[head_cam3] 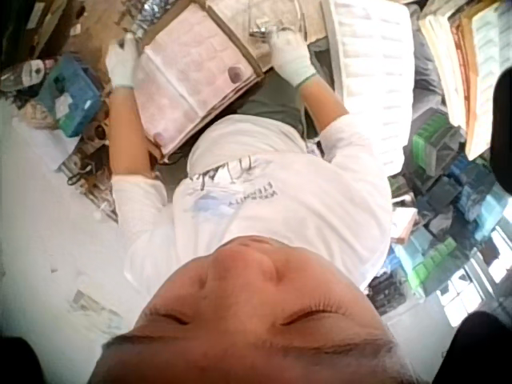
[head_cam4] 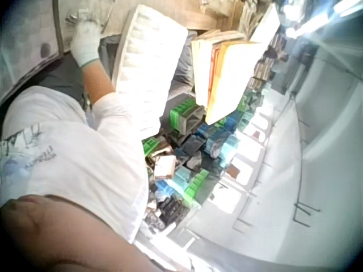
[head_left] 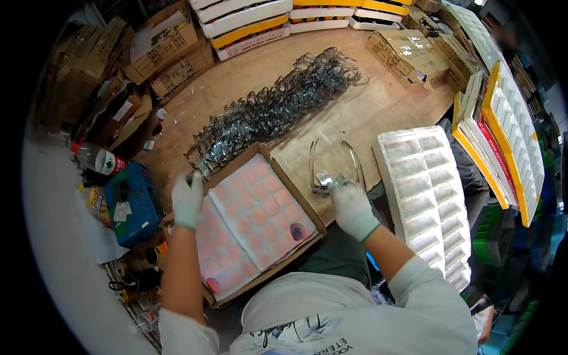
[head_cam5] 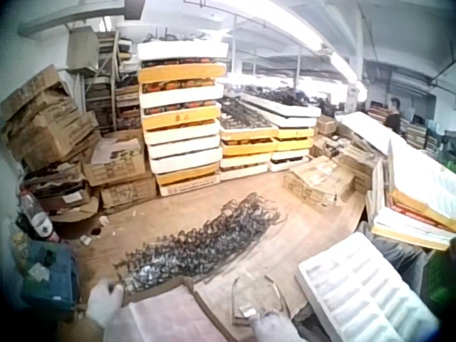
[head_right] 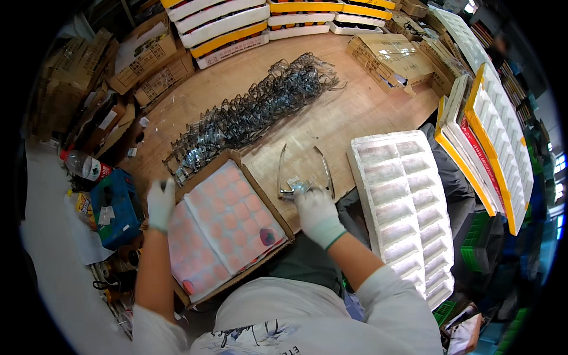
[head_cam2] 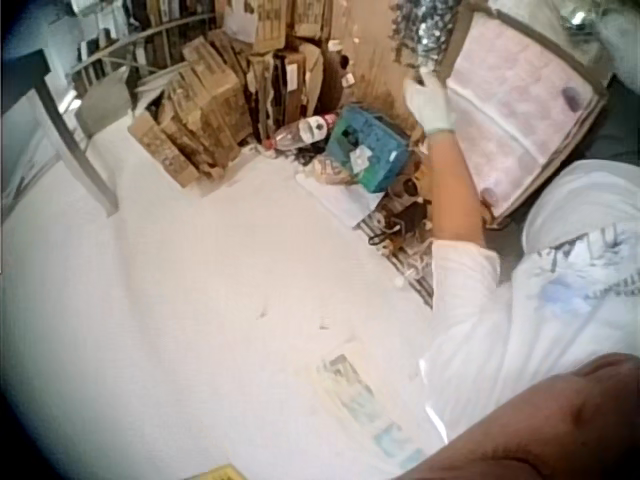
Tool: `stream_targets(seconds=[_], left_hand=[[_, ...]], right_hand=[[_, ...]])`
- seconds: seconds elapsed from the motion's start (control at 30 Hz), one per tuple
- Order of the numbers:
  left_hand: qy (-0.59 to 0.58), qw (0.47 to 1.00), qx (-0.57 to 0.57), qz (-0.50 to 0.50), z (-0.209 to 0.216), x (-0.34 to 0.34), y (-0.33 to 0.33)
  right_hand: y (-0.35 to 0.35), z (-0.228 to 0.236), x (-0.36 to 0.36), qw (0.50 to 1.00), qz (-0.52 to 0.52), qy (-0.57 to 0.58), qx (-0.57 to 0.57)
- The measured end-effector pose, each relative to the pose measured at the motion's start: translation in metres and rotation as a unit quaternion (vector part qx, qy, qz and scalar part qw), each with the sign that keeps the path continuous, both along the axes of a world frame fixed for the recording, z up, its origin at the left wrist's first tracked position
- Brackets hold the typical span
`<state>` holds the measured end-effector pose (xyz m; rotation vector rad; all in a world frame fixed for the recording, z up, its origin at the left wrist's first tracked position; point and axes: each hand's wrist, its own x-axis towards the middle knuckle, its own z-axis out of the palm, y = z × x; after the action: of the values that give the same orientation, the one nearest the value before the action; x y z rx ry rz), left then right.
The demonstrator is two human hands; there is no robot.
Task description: The person assembles sunglasses by inserting lenses into frames using a yellow-handled tool. They repeatedly pick up frames, insert lenses, and place the completed units into a white tray. The person also moves a stack of trays aside to access the workspace.
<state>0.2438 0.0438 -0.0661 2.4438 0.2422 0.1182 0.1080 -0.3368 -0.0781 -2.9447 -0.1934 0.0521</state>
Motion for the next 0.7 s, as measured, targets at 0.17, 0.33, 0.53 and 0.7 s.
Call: stream_targets(seconds=[0.17,0.33,0.53,0.7], left_hand=[[0.133,0.986,0.044,-0.086,-0.092,0.084,0.043],[0.156,0.948,-0.225,0.160,-0.057,0.067,0.055],[0.043,0.867,-0.464,0.176,-0.009,0.030,0.077],[-0.048,0.841,-0.514,0.165,0.020,-0.004,0.078]], right_hand=[[-0.012,-0.035,0.029,0.993,-0.004,0.070,-0.098],[0.021,0.002,0.020,0.984,-0.078,0.114,-0.113],[0.123,0.027,0.001,0.976,0.177,0.010,0.127],[0.264,-0.017,-0.026,0.842,0.478,0.153,0.199]])
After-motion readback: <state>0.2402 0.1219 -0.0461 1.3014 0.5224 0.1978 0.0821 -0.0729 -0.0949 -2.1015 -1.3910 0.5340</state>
